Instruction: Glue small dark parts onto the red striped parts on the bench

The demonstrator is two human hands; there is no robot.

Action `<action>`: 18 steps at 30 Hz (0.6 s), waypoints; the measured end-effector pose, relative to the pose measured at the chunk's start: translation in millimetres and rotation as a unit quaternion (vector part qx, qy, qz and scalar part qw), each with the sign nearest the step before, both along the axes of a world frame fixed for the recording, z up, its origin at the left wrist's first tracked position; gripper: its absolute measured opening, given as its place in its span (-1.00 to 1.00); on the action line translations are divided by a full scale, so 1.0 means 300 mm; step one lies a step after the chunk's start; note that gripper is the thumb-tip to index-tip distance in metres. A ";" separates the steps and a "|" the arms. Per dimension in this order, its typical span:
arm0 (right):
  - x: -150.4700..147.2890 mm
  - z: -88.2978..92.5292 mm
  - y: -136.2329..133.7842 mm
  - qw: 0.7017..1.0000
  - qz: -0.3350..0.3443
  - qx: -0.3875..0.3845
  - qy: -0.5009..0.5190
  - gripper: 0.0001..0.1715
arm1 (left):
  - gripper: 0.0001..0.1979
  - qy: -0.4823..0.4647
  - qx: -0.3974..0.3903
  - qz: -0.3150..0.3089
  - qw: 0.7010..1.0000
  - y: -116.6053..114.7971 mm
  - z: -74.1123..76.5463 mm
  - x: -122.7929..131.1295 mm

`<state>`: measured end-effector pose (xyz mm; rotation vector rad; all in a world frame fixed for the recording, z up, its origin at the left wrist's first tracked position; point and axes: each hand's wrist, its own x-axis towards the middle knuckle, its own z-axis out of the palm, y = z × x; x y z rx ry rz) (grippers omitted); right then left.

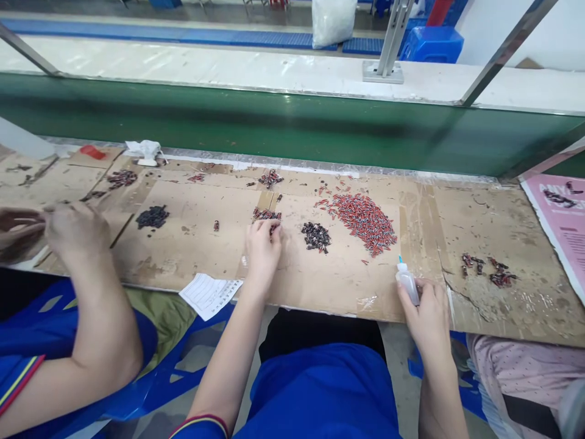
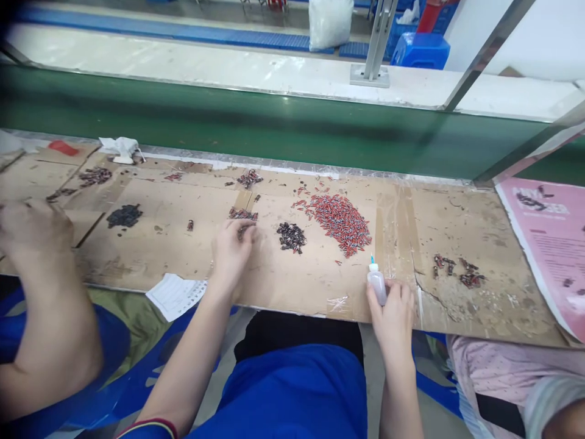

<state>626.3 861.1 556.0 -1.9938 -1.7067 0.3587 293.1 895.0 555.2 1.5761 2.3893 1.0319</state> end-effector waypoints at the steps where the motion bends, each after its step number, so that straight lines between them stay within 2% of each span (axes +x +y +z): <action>1: 0.006 0.003 -0.003 1.000 -0.012 -0.007 0.017 -0.20 | -0.82 -0.003 -0.009 0.033 0.999 0.000 0.007 -0.030; 4: 0.020 0.013 -0.013 0.993 -0.080 -0.020 0.086 -0.19 | -0.79 -0.009 -0.032 0.163 0.986 -0.007 0.021 -0.140; 6: 0.025 0.016 -0.018 0.983 -0.114 0.006 0.147 -0.23 | -0.77 -0.013 -0.036 0.223 0.974 -0.012 0.023 -0.216; 9: 0.024 0.015 -0.022 0.961 -0.134 0.078 0.228 -0.30 | -0.85 -0.022 -0.053 0.233 0.971 -0.014 0.024 -0.305; 12: 0.019 0.015 -0.026 0.939 -0.164 0.126 0.274 -0.34 | -0.90 -0.035 -0.070 0.201 0.976 -0.007 0.037 -0.327; 14: 0.015 0.021 -0.031 0.926 -0.184 0.141 0.298 -0.36 | -0.86 -0.040 -0.065 0.166 0.983 0.007 0.051 -0.274; 16: 0.010 0.033 -0.035 0.912 -0.197 0.167 0.319 -0.40 | -0.82 -0.051 -0.045 0.104 0.992 0.031 0.063 -0.148; 17: 0.008 0.042 -0.036 0.904 -0.201 0.189 0.328 -0.44 | -0.82 -0.061 -0.026 0.057 0.996 0.046 0.067 -0.058; 18: 0.005 0.052 -0.036 0.895 -0.204 0.213 0.335 -0.47 | -0.82 -0.085 0.016 -0.038 0.996 0.062 0.069 0.047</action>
